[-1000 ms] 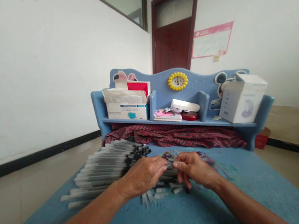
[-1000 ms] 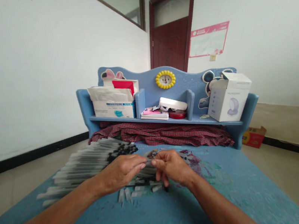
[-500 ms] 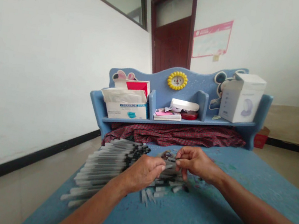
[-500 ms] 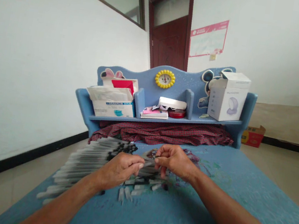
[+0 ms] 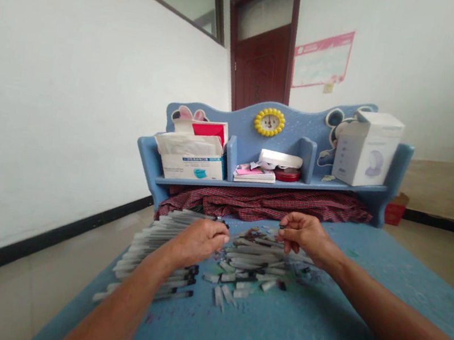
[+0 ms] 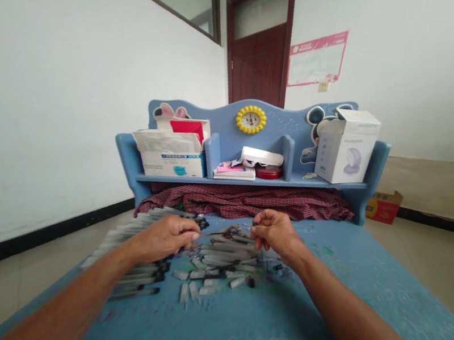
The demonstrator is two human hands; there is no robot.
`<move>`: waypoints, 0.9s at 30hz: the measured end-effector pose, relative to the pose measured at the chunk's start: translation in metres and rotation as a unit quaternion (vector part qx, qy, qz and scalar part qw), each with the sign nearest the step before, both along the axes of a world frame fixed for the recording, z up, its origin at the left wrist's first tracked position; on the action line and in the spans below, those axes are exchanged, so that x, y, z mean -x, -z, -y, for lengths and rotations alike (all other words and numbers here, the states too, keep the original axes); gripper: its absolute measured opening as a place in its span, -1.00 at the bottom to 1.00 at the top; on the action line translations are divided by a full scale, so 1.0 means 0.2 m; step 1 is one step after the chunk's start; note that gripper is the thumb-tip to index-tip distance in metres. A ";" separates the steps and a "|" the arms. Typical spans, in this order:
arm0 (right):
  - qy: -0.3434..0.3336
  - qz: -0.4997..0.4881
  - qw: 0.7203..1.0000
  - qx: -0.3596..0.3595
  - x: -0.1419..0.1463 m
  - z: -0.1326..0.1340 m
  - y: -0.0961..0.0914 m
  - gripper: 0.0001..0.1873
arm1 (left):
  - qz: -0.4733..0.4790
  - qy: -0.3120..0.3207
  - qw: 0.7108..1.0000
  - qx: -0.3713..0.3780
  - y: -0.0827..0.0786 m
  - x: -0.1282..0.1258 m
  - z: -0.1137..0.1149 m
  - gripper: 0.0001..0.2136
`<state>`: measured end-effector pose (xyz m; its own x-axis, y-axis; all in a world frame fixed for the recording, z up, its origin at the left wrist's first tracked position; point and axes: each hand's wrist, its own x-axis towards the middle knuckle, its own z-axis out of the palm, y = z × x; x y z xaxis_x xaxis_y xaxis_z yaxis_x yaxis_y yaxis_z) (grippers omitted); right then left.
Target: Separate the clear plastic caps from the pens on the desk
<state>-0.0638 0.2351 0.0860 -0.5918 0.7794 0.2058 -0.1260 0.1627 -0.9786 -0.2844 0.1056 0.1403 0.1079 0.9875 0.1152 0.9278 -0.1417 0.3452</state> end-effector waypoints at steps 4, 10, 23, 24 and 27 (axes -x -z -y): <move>0.055 0.053 0.997 -0.028 0.00 -0.04 0.04 -0.74 | -0.043 -0.038 0.998 -0.005 -0.03 0.09 0.00 -0.77; 0.096 0.157 0.976 -0.117 0.01 -0.04 0.06 -0.88 | -0.069 -0.034 0.997 -0.029 0.00 0.06 -0.01 -0.77; 0.038 0.231 0.906 -0.352 0.02 0.12 -0.02 -0.71 | -0.064 0.068 0.993 -0.071 0.10 -0.15 0.01 -0.79; -0.003 0.214 0.908 -0.359 0.03 0.15 -0.03 -0.71 | -0.055 0.078 0.993 -0.073 0.11 -0.17 0.01 -0.79; -0.085 0.198 0.901 -0.377 0.04 0.21 -0.04 -0.73 | -0.027 0.094 0.992 -0.078 0.11 -0.20 0.02 -0.81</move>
